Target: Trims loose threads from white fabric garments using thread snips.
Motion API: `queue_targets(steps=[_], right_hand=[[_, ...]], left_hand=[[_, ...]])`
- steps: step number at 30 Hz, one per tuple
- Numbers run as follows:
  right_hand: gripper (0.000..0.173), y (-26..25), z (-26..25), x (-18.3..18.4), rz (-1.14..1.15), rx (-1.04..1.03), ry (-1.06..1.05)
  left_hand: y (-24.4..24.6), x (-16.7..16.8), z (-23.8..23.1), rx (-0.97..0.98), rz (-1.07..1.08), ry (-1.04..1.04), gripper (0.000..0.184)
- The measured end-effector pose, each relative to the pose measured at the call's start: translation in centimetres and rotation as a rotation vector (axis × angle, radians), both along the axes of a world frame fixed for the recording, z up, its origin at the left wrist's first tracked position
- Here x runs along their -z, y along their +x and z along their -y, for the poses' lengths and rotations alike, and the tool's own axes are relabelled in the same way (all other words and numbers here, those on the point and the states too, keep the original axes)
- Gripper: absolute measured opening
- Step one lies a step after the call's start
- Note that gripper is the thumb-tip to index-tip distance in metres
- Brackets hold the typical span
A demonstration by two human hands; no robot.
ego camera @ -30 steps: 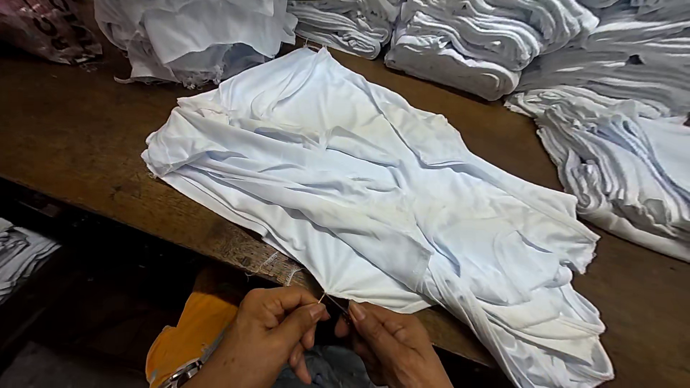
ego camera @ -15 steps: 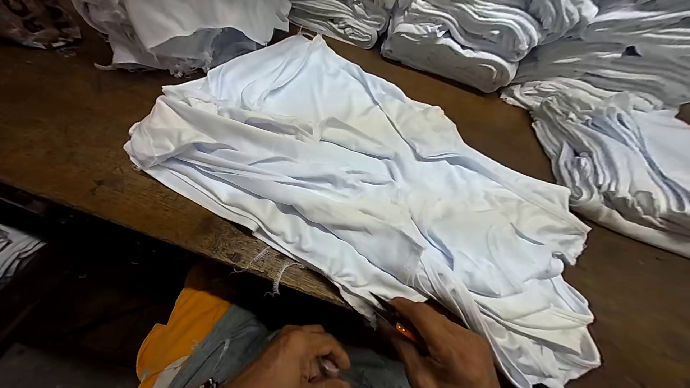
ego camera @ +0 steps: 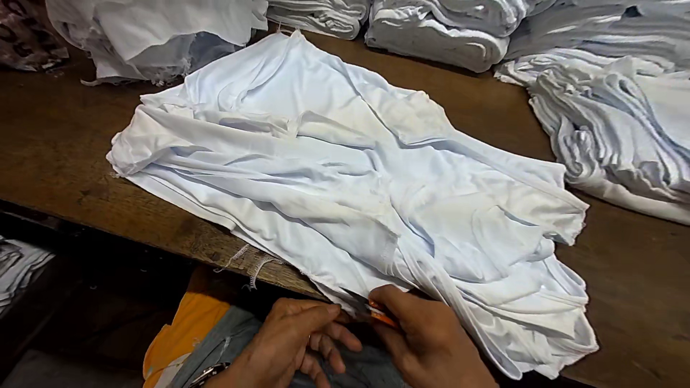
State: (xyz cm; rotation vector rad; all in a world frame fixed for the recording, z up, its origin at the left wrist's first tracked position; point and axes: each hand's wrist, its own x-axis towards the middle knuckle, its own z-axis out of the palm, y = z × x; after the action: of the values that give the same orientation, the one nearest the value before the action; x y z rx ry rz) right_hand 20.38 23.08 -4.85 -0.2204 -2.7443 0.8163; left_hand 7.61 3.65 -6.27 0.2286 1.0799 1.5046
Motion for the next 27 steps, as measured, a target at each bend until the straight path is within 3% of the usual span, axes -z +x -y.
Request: queue_targets(steps=[2, 4, 8, 12, 15, 17, 18, 20, 22, 27], right_hand=[[0.013, -0.3, -1.5, -1.6, 0.009, -0.051, -0.256], [0.008, -1.0, -2.6, -4.2, -0.04, -0.068, -0.328], [0.007, -4.4, -4.3, -7.1, -0.296, 0.088, 0.021], [0.011, -7.4, -4.4, -2.9, -0.284, 0.217, 0.338], [0.022, -6.3, -3.7, -2.6, -0.326, 0.213, 0.424], [0.024, -4.0, -3.3, -3.0, -0.335, 0.124, 0.296], [0.022, -2.6, -3.1, -2.8, -0.289, 0.055, 0.135], [0.032, 0.7, -2.7, -2.3, -0.039, -0.071, -0.311], [0.042, 3.2, -2.6, -2.3, 0.226, -0.142, -0.62], [0.042, 4.6, -1.0, -1.0, 0.396, -0.068, -0.985]], left_hand=[[0.0, -0.2, -0.3, -0.004, 0.063, 0.005, 0.05], [0.4, -0.6, -1.0, -0.043, 0.113, -0.03, 0.051], [1.4, -1.7, -2.7, -0.181, 0.151, -0.205, 0.041], [2.1, -1.6, -3.4, -0.275, 0.126, -0.312, 0.023], [2.3, -1.1, -2.4, -0.24, 0.069, -0.272, 0.016], [2.1, -0.7, -1.5, -0.18, 0.026, -0.213, 0.015], [2.0, -0.6, -1.0, -0.155, -0.005, -0.181, 0.016], [1.9, -0.3, -0.1, -0.104, -0.05, -0.116, 0.017], [1.7, -0.3, 0.3, -0.071, -0.078, -0.067, 0.017], [1.9, -0.5, 0.8, -0.018, -0.114, -0.003, 0.013]])
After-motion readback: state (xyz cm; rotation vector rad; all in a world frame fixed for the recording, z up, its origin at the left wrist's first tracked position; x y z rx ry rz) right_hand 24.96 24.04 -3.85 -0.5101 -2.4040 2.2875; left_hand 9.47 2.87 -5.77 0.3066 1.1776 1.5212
